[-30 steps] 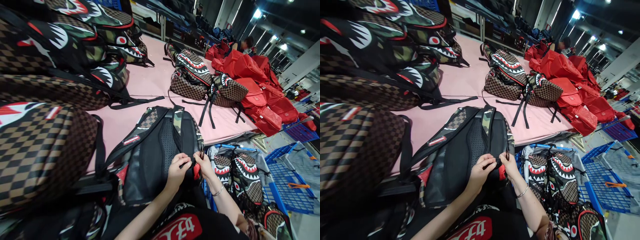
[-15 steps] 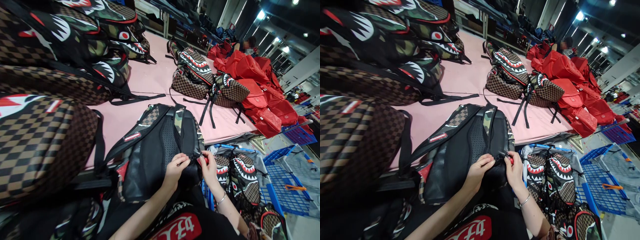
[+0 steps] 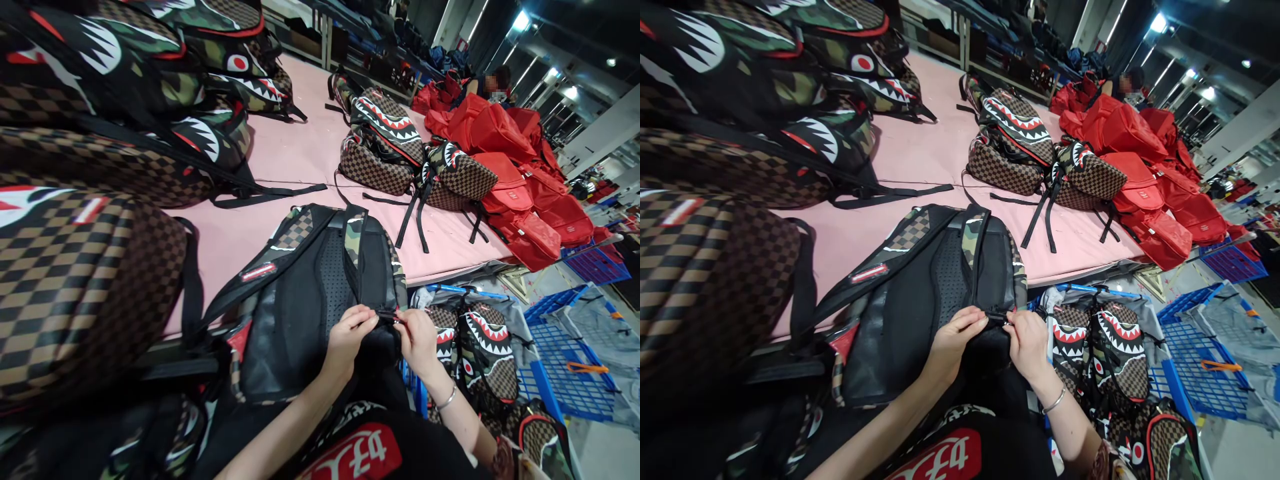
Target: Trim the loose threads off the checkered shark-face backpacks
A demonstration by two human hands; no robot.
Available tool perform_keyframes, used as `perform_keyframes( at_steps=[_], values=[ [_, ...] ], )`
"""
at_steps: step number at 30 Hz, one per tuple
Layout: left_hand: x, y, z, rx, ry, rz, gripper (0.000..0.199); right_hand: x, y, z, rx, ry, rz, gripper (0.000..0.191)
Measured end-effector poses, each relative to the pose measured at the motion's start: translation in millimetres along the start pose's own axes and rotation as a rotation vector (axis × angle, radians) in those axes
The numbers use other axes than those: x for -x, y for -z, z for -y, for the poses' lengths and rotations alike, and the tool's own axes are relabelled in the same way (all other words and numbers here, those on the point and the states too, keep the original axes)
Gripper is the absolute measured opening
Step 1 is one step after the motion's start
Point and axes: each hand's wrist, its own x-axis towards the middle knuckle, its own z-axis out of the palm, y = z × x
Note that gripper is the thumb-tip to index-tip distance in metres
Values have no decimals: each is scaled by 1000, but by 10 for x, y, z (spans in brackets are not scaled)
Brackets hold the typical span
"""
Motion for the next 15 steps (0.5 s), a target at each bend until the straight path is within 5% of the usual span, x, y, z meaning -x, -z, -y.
perform_keyframes(
  at_steps=[10, 15],
  values=[
    [27, -2, 25, -60, -71, -6, 20, -19, 37, -10, 22, 30, 29, 16],
    [12, 11, 19, -70, -47, 21, 19, 2, -8, -54, -205, -68, -25, 13]
  ],
)
